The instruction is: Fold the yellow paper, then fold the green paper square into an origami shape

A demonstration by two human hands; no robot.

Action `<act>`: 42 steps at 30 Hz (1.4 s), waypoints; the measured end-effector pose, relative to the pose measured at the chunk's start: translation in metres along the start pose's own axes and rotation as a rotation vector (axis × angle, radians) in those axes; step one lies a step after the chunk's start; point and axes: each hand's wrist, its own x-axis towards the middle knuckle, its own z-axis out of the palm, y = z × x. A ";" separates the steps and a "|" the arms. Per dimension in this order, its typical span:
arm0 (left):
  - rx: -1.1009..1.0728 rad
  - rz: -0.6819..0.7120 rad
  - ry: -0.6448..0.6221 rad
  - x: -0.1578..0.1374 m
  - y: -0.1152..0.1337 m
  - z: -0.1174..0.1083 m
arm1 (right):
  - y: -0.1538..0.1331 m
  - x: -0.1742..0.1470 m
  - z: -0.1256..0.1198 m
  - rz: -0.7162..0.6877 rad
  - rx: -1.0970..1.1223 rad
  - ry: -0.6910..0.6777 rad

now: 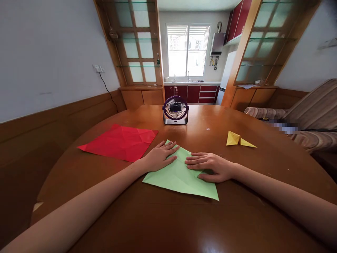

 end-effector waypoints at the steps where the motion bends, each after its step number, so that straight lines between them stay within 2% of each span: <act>1: 0.001 -0.001 -0.003 0.000 0.000 0.000 | 0.000 0.000 0.000 0.000 0.002 -0.001; 23: 0.024 0.016 0.033 0.000 -0.001 0.003 | 0.002 -0.001 -0.002 0.006 0.178 -0.011; 42: 0.018 -0.004 0.008 0.000 0.001 0.001 | 0.002 -0.002 -0.001 0.015 0.095 -0.066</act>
